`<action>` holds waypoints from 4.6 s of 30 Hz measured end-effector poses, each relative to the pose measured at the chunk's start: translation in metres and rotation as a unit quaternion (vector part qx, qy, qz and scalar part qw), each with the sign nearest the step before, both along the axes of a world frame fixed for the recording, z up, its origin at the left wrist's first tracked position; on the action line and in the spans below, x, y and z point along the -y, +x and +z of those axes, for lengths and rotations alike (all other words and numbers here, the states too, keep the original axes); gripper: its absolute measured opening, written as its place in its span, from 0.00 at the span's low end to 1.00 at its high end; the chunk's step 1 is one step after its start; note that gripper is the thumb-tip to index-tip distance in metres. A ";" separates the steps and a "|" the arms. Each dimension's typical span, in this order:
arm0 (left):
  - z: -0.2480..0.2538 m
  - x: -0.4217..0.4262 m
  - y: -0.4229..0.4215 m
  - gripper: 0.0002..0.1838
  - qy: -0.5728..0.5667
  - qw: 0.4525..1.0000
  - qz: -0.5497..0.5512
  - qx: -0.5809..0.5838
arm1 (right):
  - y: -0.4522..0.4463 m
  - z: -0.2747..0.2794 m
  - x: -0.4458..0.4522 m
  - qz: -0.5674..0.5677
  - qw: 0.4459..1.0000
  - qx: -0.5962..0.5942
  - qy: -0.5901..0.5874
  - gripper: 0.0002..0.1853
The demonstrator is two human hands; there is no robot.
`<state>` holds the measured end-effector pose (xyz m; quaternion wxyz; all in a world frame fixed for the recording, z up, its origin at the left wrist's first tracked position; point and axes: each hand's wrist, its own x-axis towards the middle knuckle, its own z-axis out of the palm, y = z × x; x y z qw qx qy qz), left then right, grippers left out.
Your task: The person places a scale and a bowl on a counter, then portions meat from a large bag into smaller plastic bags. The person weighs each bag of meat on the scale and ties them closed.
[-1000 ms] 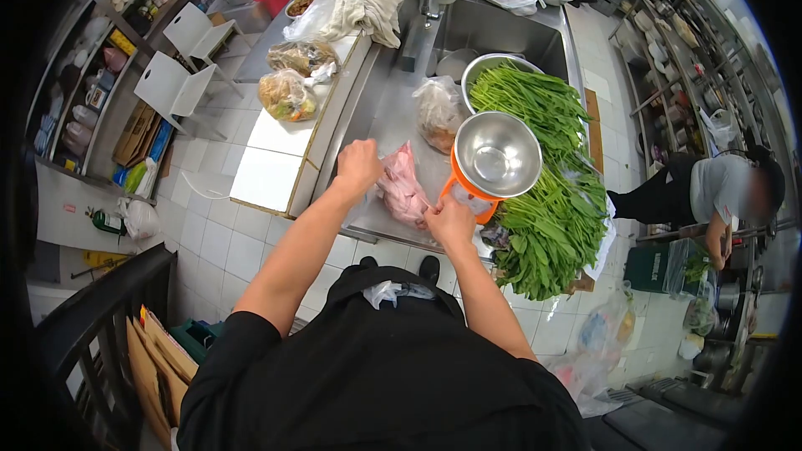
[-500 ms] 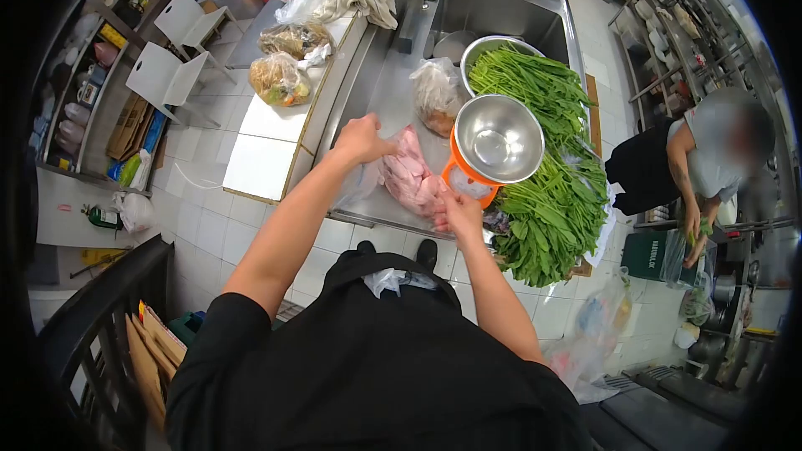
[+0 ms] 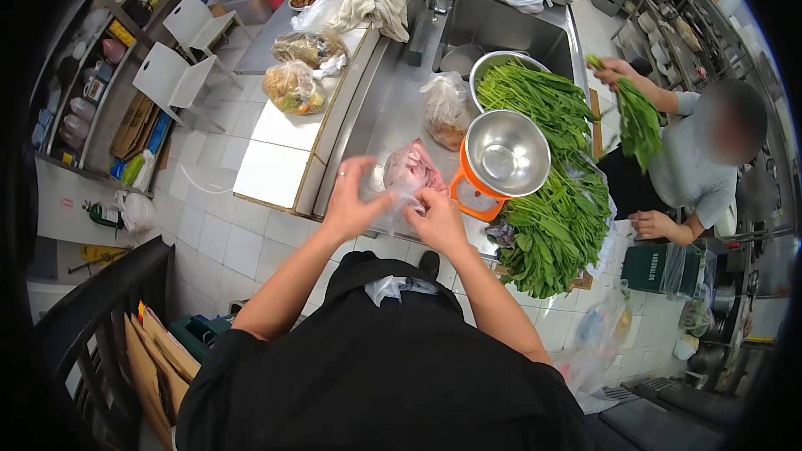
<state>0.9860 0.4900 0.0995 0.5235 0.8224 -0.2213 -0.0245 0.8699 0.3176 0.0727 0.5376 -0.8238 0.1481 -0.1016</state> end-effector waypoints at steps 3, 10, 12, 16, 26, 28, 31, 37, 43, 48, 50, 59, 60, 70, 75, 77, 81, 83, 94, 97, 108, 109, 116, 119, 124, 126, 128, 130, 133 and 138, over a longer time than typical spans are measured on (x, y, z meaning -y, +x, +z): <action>0.022 -0.028 -0.025 0.27 0.131 0.977 -0.167 0.010 | 0.002 -0.008 -0.011 0.045 0.997 -0.048 0.039 0.13; -0.027 -0.070 -0.040 0.06 0.112 0.992 0.004 0.049 | -0.007 -0.027 -0.008 0.123 0.987 -0.087 -0.059 0.14; -0.025 -0.072 -0.048 0.08 0.129 0.984 0.002 0.119 | -0.003 -0.021 -0.004 0.194 0.973 -0.119 -0.025 0.14; -0.041 -0.069 -0.045 0.09 0.148 0.979 -0.032 0.136 | 0.055 -0.025 0.021 0.022 0.985 -0.095 -0.145 0.21; -0.060 -0.038 -0.038 0.10 0.113 0.981 -0.106 0.118 | 0.097 -0.041 0.028 0.027 0.923 -0.234 -0.305 0.26; -0.069 -0.036 -0.033 0.17 0.102 0.991 -0.081 0.023 | 0.085 -0.044 0.041 -0.004 0.951 -0.189 -0.244 0.24; -0.065 -0.030 -0.027 0.23 0.037 0.999 -0.033 0.009 | 0.067 -0.047 0.048 -0.026 0.970 -0.134 -0.200 0.21; -0.058 -0.028 -0.025 0.29 -0.010 0.992 -0.052 -0.116 | 0.050 -0.039 0.042 -0.099 0.968 -0.149 -0.174 0.21; -0.083 -0.033 -0.022 0.26 0.041 0.998 -0.049 0.023 | 0.057 -0.025 0.030 -0.017 0.954 -0.213 -0.210 0.27; -0.080 -0.037 -0.024 0.24 0.098 0.986 -0.069 0.114 | 0.077 -0.034 0.022 0.033 0.906 -0.294 -0.302 0.31; -0.076 -0.040 -0.026 0.25 0.113 0.973 -0.066 0.188 | 0.074 -0.033 0.030 0.004 0.940 -0.242 -0.242 0.30; -0.099 -0.040 -0.020 0.17 0.108 0.986 -0.068 0.111 | 0.016 -0.017 0.033 0.148 0.857 -0.224 0.441 0.22; -0.091 -0.035 -0.023 0.13 0.097 0.989 -0.049 0.096 | 0.014 -0.015 0.027 0.147 0.856 -0.223 0.443 0.22; -0.067 -0.027 -0.036 0.08 -0.024 0.997 -0.022 -0.071 | 0.034 -0.058 -0.050 -0.083 0.814 -0.184 0.545 0.07; -0.064 -0.035 -0.040 0.08 0.005 0.999 -0.007 -0.053 | 0.038 -0.043 -0.045 -0.110 0.763 -0.156 0.618 0.06; -0.063 -0.037 -0.040 0.10 0.005 0.998 -0.007 -0.066 | 0.037 -0.043 -0.045 -0.094 0.791 -0.154 0.585 0.05; -0.077 -0.040 -0.030 0.16 -0.009 0.975 0.019 -0.222 | 0.033 -0.008 -0.040 -0.050 0.852 -0.204 0.479 0.14; -0.084 -0.039 -0.025 0.16 -0.033 0.950 0.032 -0.308 | 0.040 0.005 -0.010 -0.010 0.964 -0.204 0.169 0.17; -0.089 -0.037 -0.031 0.11 -0.072 0.952 0.015 -0.298 | 0.075 -0.031 0.039 0.163 0.824 -0.317 -0.441 0.16; -0.083 -0.043 -0.030 0.11 -0.069 0.953 0.024 -0.293 | 0.072 -0.012 0.037 0.083 0.853 -0.347 -0.381 0.15; -0.085 -0.044 -0.032 0.10 -0.076 0.952 0.020 -0.296 | 0.076 -0.059 0.011 0.040 0.896 -0.196 -0.397 0.20; -0.085 -0.043 -0.031 0.10 -0.080 0.952 0.016 -0.294 | 0.076 -0.060 0.006 0.040 0.896 -0.195 -0.396 0.20; -0.077 -0.047 -0.029 0.11 -0.073 0.954 0.011 -0.292 | 0.079 -0.063 0.035 0.025 0.943 -0.184 -0.275 0.24; -0.080 -0.049 -0.030 0.12 -0.064 0.953 0.016 -0.297 | 0.071 -0.057 0.046 0.006 0.980 -0.122 -0.157 0.25; -0.085 -0.048 -0.028 0.12 -0.066 0.953 0.007 -0.296 | 0.070 -0.072 0.063 0.041 0.995 -0.085 -0.040 0.26; -0.086 -0.047 -0.029 0.12 -0.068 0.952 0.006 -0.297 | 0.080 -0.049 0.059 -0.045 0.940 -0.330 -0.073 0.26; -0.087 -0.046 -0.029 0.12 -0.069 0.952 0.006 -0.298 | 0.094 -0.065 0.054 -0.044 0.945 -0.294 -0.138 0.25; -0.085 -0.045 -0.030 0.12 -0.063 0.952 -0.004 -0.300 | 0.098 -0.074 0.044 -0.044 0.944 -0.259 -0.201 0.23; -0.082 -0.045 -0.030 0.12 -0.063 0.954 -0.001 -0.292 | 0.100 -0.073 0.034 -0.104 0.930 -0.216 -0.278 0.23; -0.082 -0.051 -0.029 0.12 -0.064 0.956 0.008 -0.287 | 0.088 -0.047 0.040 -0.025 0.900 -0.329 -0.286 0.27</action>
